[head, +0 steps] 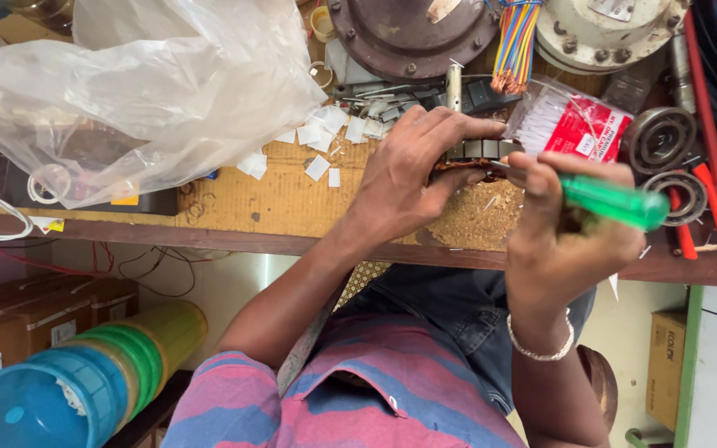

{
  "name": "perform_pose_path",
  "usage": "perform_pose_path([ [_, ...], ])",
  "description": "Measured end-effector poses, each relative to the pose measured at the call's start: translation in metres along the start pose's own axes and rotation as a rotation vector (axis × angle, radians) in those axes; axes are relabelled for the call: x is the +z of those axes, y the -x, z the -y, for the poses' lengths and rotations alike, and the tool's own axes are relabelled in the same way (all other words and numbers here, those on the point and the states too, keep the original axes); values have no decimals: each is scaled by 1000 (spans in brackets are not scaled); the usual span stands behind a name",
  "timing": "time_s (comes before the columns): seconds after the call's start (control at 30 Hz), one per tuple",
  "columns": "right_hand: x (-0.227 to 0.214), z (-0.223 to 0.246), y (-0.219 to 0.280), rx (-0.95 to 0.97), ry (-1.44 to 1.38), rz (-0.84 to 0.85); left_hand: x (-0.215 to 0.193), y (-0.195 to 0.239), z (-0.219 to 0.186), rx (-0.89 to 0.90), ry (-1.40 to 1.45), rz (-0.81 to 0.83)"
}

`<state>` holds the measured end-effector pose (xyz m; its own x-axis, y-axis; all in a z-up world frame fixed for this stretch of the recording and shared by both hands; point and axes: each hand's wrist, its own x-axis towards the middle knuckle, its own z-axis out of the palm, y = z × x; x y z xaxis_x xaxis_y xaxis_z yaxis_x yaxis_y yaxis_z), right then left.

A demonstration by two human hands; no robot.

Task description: The person inserts small white insulating pieces into the slots of a motor armature, using a green-handled screwdriver to press them in. They also cut additional pieces with scissors and continue placing them into the armature throughout the clip.

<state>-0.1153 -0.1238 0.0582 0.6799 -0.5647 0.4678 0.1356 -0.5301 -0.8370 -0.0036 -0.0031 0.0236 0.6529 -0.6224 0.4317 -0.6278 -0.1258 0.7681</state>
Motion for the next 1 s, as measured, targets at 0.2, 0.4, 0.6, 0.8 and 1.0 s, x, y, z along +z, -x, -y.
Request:
perform_pose_path([
  [0.2, 4, -5, 11, -56, 82, -25, 3, 3, 0, -24, -4, -14],
  [0.4, -3, -18, -5, 18, -266, -14, 4, 0, 2, 14, -27, -26],
  [0.6, -7, -27, -1, 22, -279, 8, 4, 0, 3, 7, -26, -14],
  [0.8, -7, -32, -3, -5, -318, 11, 6, 0, 1, -6, -17, -23],
  [1.0, -6, -35, -4, -17, -280, 41, 2, 0, 2, -18, 20, -19],
])
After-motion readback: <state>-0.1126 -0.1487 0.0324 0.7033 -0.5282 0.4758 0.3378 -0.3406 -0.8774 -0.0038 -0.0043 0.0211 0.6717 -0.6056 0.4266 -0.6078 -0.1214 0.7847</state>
